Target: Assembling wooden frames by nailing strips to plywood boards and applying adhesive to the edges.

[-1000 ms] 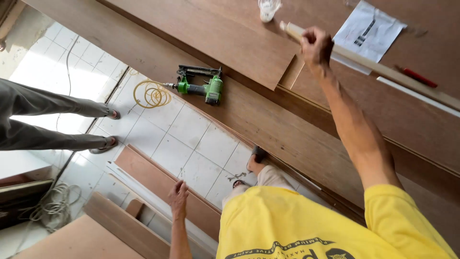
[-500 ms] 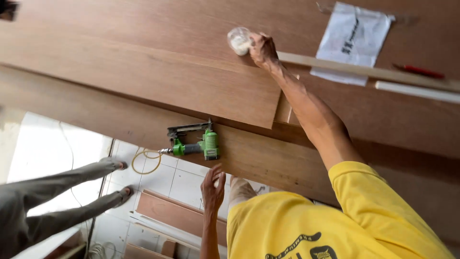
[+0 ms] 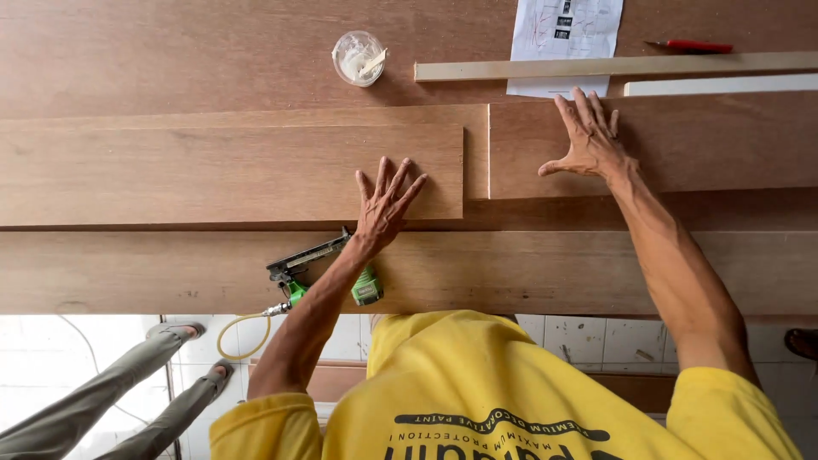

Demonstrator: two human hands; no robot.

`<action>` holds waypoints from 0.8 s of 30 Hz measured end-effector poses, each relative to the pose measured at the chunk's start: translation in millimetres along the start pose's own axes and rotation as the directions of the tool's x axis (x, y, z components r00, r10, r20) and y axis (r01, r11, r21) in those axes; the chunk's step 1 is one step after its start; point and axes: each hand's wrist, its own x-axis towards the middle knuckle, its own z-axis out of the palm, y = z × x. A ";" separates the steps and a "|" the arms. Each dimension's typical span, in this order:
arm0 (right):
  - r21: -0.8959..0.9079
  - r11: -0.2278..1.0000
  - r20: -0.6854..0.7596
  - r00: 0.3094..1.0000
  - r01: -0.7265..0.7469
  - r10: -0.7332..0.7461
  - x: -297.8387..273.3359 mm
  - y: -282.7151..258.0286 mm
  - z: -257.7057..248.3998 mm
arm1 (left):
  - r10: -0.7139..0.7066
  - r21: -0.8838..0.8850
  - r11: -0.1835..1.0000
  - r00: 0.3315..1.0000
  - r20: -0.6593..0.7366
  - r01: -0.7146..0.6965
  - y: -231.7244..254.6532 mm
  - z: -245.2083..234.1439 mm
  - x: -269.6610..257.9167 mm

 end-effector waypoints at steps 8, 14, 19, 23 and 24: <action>-0.100 0.989 -0.270 0.954 0.106 -0.129 36.9 37.6 22.6 | 0.005 -0.096 0.995 0.985 0.172 0.012 -4.9 20.8 22.1; -0.048 0.988 -0.279 0.947 0.149 -0.157 45.7 22.5 11.7 | -0.045 -0.085 0.994 0.975 0.218 0.065 4.6 -14.2 27.9; -0.073 0.985 -0.322 0.931 0.153 -0.169 45.6 21.6 13.0 | -0.040 -0.144 0.987 0.978 0.207 0.071 8.4 -14.0 42.6; -0.147 0.971 -0.424 0.874 0.191 -0.236 59.2 40.2 38.3 | 0.126 -0.071 0.990 0.991 0.036 -0.124 0.1 17.0 42.4; -0.144 0.972 -0.422 0.876 0.188 -0.232 59.6 40.1 39.2 | 0.129 -0.073 0.989 0.991 0.040 -0.126 1.4 13.4 42.3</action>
